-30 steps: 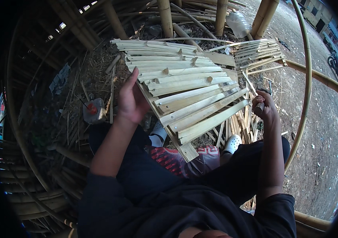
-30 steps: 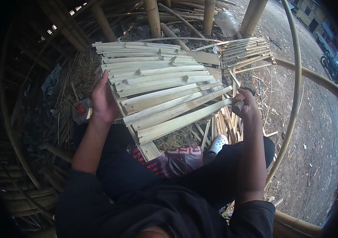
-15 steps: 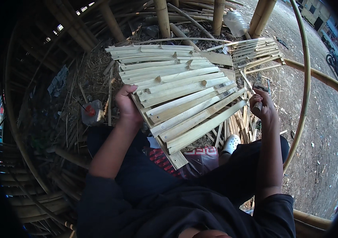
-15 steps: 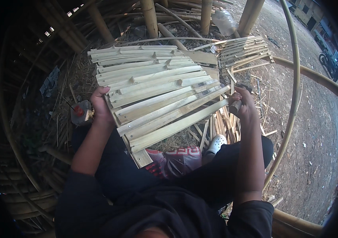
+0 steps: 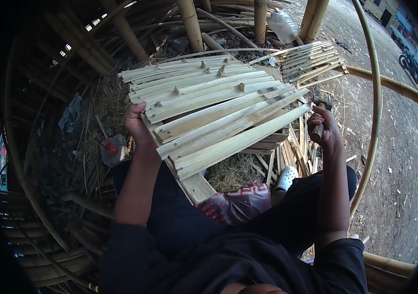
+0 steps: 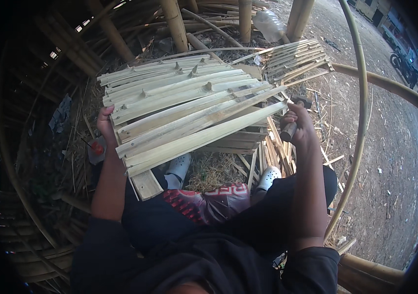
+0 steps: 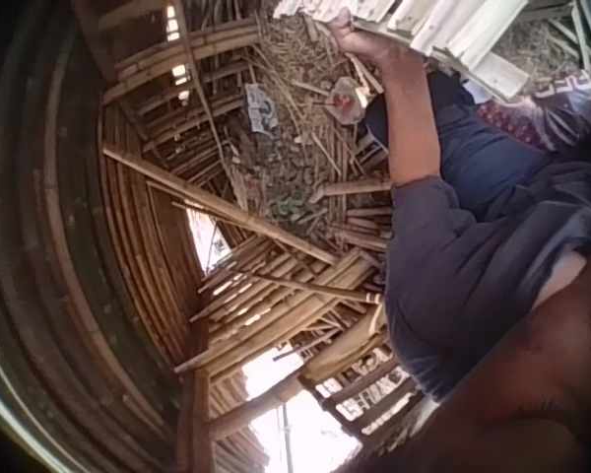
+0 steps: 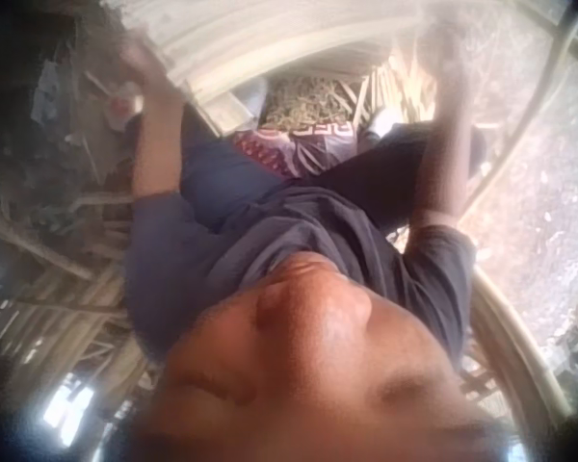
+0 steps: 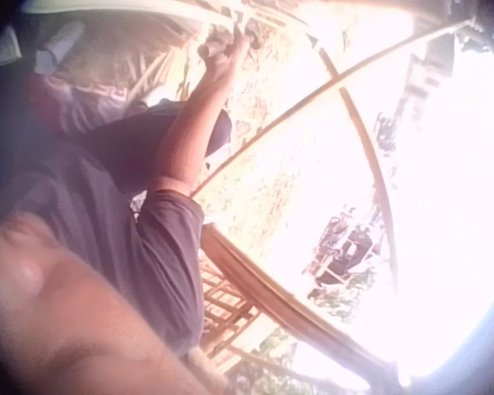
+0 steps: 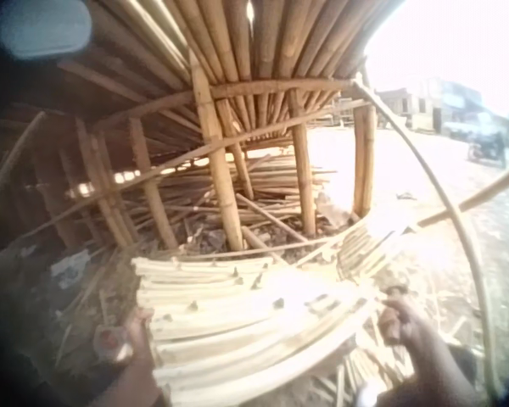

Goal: The person is hammering bamboo slats onto a frame using a hammer and nails taken from a plastic bag.

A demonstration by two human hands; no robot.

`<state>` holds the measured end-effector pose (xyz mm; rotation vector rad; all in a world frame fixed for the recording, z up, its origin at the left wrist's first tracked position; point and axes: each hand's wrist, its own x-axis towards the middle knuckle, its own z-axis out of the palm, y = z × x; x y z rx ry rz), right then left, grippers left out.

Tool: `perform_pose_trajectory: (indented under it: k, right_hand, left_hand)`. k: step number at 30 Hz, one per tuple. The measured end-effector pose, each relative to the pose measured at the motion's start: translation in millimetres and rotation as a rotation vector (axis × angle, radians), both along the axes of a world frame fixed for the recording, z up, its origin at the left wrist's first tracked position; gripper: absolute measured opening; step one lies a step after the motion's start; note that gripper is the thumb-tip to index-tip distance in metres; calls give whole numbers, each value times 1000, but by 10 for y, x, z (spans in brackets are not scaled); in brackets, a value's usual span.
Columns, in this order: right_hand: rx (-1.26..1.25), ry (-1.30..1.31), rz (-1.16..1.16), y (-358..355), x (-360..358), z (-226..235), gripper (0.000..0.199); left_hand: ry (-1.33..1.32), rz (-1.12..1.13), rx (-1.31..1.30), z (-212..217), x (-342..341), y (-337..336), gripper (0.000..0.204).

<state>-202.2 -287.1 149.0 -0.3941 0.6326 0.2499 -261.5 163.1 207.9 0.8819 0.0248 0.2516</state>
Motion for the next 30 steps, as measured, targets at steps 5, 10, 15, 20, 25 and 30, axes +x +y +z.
perform_pose_trajectory:
  k: [5, 10, 15, 20, 25, 30]
  right_hand:
    - [18, -22, -12, -103, -105, -28, 22]
    - [-78, -11, -53, -75, -206, 25, 23]
    - [-43, -14, -57, -55, -277, 103, 24]
    - [-66, 1, -47, -113, -278, 145, 27]
    - [-25, 11, -10, -107, -249, 260, 26]
    - [-45, -4, -24, -22, -245, 339, 25]
  left_hand:
    - [-10, 71, 80, -12, 12, -174, 71]
    - [-38, -20, 62, -212, 245, -15, 74]
    - [30, -9, 70, -286, 448, -49, 75]
    - [27, -3, 86, -329, 609, -235, 76]
    - [4, -64, 79, -468, 803, -111, 76]
    - [33, -134, 14, -695, 958, 39, 73]
